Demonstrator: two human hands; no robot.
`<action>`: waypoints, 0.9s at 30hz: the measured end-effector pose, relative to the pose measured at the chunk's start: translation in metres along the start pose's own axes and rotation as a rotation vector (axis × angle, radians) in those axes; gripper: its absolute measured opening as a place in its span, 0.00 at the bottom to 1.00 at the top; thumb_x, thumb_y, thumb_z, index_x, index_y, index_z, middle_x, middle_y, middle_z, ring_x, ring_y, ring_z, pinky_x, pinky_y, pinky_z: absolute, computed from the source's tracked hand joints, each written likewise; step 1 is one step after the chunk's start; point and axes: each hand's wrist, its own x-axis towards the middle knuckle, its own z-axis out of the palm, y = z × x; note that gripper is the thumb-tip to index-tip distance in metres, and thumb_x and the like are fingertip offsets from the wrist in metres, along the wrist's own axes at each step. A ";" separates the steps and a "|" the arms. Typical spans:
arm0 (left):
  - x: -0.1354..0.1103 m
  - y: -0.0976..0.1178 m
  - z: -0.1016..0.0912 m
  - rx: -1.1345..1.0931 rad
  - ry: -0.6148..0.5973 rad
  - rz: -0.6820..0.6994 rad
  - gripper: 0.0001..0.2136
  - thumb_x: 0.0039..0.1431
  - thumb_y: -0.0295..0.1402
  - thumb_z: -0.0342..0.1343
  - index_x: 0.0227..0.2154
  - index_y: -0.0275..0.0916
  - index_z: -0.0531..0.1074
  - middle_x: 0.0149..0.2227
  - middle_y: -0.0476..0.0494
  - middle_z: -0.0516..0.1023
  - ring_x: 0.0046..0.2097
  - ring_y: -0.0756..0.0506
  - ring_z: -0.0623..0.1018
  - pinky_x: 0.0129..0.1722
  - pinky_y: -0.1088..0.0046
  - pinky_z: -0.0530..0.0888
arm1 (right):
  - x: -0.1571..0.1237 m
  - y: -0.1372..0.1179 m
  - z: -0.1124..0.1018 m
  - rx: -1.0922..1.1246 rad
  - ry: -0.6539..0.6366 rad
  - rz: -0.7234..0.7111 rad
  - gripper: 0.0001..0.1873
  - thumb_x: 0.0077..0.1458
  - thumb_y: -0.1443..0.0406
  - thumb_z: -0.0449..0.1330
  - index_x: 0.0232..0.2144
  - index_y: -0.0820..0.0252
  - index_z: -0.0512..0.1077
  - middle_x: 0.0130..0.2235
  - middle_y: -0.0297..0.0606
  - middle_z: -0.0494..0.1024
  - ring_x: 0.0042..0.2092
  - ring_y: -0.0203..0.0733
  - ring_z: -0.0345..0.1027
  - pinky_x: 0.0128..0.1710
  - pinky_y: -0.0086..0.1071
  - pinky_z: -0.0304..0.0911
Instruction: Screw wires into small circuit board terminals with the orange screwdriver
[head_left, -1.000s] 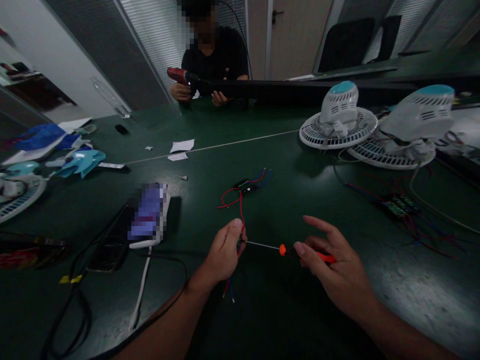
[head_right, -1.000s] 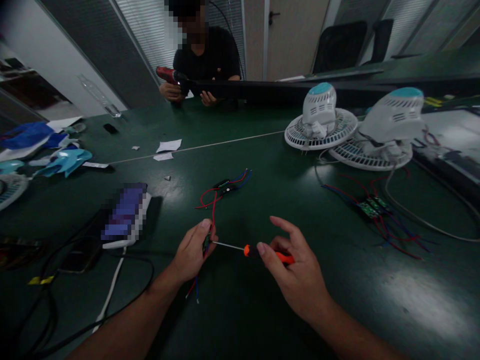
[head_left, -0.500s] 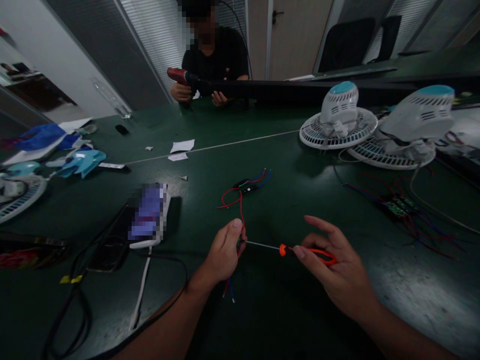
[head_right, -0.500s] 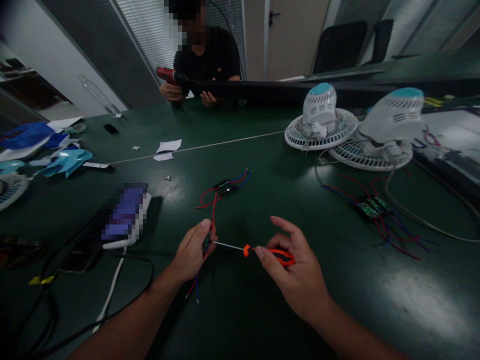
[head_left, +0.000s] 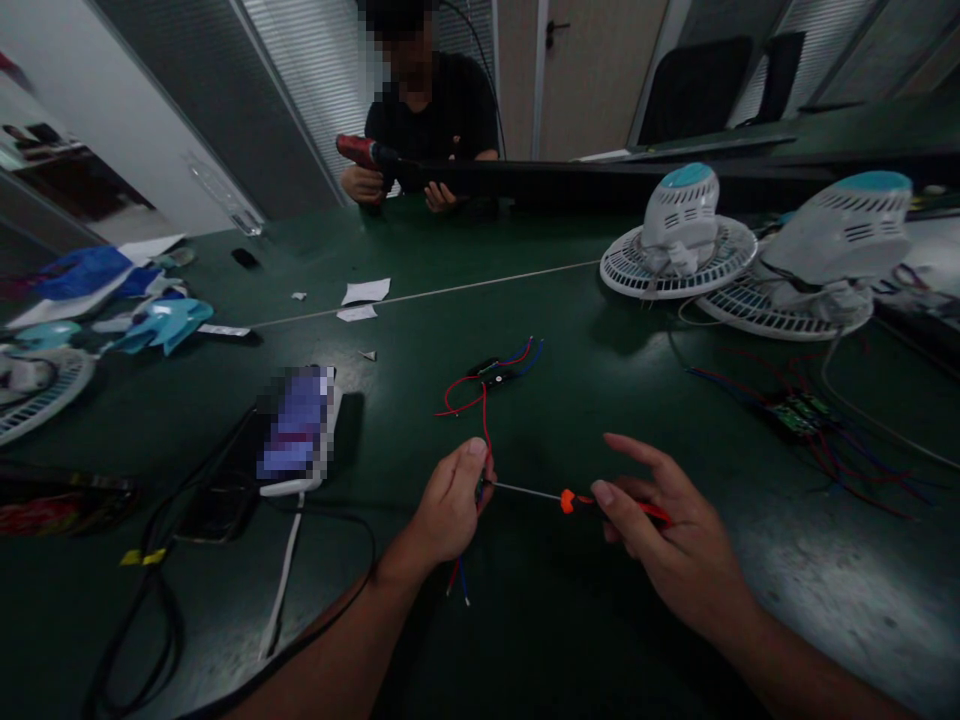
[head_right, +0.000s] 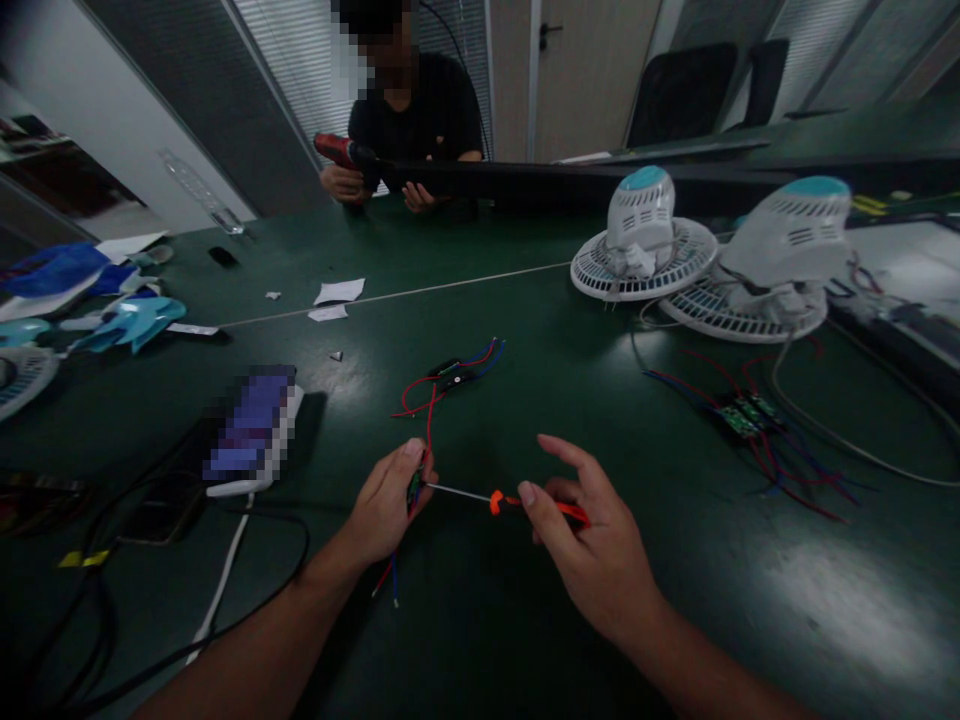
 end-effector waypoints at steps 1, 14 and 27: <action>0.000 0.000 0.000 0.000 0.001 -0.004 0.22 0.60 0.52 0.44 0.23 0.39 0.65 0.20 0.52 0.63 0.22 0.51 0.64 0.23 0.76 0.64 | 0.000 0.000 0.000 0.002 -0.002 0.002 0.27 0.59 0.53 0.56 0.56 0.57 0.58 0.29 0.34 0.76 0.24 0.37 0.69 0.20 0.31 0.63; 0.001 -0.001 0.000 -0.037 -0.014 0.006 0.21 0.62 0.50 0.43 0.23 0.39 0.64 0.20 0.53 0.63 0.22 0.52 0.63 0.22 0.77 0.62 | 0.001 0.000 0.000 -0.014 0.005 -0.064 0.27 0.59 0.57 0.57 0.57 0.59 0.56 0.26 0.30 0.72 0.25 0.36 0.65 0.24 0.31 0.62; 0.001 0.000 0.002 -0.029 -0.007 0.003 0.21 0.62 0.50 0.43 0.23 0.39 0.64 0.20 0.54 0.62 0.21 0.53 0.63 0.22 0.77 0.62 | -0.001 -0.003 -0.001 0.023 -0.037 0.043 0.26 0.62 0.52 0.51 0.57 0.58 0.58 0.24 0.30 0.73 0.21 0.34 0.64 0.18 0.28 0.59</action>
